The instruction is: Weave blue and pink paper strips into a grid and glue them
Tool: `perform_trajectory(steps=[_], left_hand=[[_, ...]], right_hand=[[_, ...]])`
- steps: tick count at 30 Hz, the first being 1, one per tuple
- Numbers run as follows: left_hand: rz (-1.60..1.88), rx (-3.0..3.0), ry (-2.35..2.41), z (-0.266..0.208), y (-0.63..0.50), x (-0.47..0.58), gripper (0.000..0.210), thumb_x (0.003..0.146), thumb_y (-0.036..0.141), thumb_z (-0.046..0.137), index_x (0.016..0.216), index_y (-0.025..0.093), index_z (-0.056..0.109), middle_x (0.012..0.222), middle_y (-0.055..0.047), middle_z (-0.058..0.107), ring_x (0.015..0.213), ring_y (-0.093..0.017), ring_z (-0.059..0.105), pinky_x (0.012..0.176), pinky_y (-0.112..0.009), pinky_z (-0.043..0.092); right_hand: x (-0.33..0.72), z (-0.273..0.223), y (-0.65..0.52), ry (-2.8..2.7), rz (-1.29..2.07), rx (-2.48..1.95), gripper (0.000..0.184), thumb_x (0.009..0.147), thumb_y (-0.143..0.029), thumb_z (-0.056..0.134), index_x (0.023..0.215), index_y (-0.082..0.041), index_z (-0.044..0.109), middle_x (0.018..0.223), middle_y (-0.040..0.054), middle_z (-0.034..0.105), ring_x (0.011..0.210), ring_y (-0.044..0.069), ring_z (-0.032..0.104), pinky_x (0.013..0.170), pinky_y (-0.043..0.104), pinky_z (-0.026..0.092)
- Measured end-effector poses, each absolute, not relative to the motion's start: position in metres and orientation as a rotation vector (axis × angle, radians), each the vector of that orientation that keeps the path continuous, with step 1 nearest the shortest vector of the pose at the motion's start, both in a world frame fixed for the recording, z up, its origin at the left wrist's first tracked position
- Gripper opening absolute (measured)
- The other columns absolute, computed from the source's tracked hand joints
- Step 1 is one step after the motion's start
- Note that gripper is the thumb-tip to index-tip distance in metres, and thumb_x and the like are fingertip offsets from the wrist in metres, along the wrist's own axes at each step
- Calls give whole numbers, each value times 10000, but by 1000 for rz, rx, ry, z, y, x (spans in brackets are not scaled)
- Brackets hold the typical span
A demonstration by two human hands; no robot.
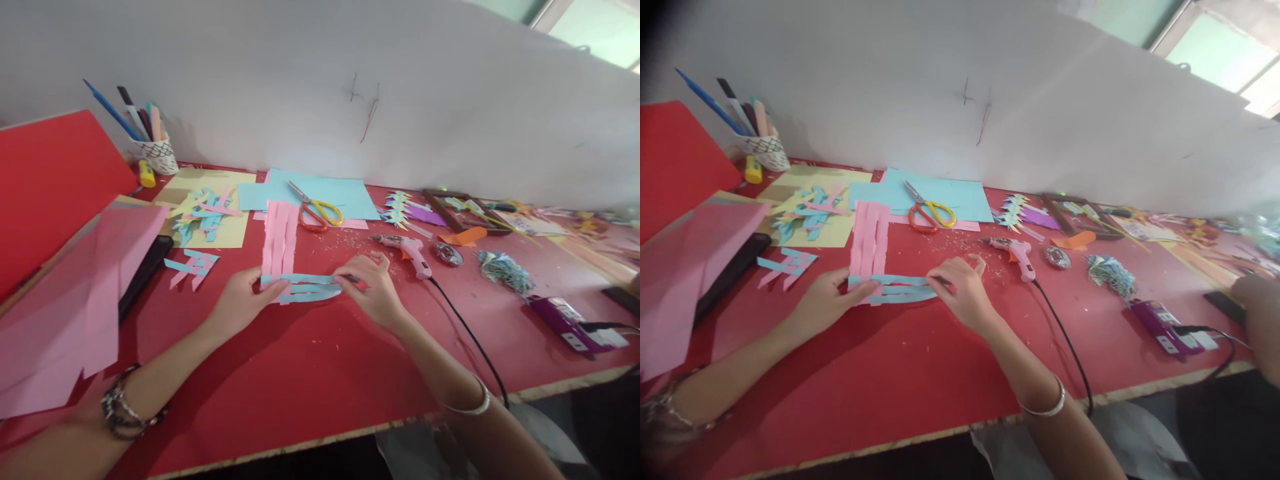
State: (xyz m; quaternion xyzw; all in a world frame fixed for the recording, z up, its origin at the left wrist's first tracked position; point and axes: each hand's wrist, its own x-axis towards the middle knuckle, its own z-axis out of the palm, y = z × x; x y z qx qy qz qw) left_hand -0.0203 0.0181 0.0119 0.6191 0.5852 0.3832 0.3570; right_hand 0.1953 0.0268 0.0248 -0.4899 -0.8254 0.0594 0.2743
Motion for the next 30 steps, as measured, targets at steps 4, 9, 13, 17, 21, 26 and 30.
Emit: perform_trajectory(steps=[4,9,13,17,21,26,30], left_hand=[[1154,1516,1713,14,28,-33,339,570,468,547,423,213,378,407,57,318,410,-101,318,397,-231,236],[1262,1289,1674,11,37,-45,268,601,455,566,532,201,519,395,34,466,410,-123,410,409,-241,293],[1408,1082,1462,6,40,-46,238,592,418,598,590,189,536,413,50,485,388,-105,419,418,-238,336],[1501,1006,1419,7,42,-48,231,592,403,582,568,196,482,383,78,433,334,-77,367,409,-233,354],[1595,935,1394,10,45,-52,223,582,390,591,574,197,480,342,99,386,315,-63,334,396,-218,335],[1652,872,1356,8,48,-53,289,520,435,643,558,184,505,371,74,447,325,-68,374,369,-213,306],[1657,860,1293,7,50,-53,358,465,468,703,568,169,535,411,61,492,348,-73,413,384,-216,339]], right_hand=[[201,27,36,-2101,157,-1186,187,831,-236,418,757,-221,589,724,26,620,719,166,555,722,327,396],[194,32,54,-2204,194,-1179,173,791,-160,428,877,-183,576,830,61,622,764,167,574,705,314,456],[174,33,91,-2224,267,-1517,285,775,-77,446,1024,-153,561,1001,77,620,816,139,598,763,297,482],[147,30,133,-2091,138,-1760,243,853,-126,429,1055,-125,564,1084,117,579,976,188,554,833,369,461],[125,24,158,-1955,96,-2044,310,864,-328,493,1131,-172,516,1146,74,539,960,176,557,806,387,480],[117,27,171,-1900,253,-2188,322,860,-322,501,1137,-158,510,1138,77,541,958,181,559,800,391,482],[121,33,173,-1935,456,-2114,313,857,-324,505,1130,-169,517,1133,69,544,961,182,559,798,382,483]])
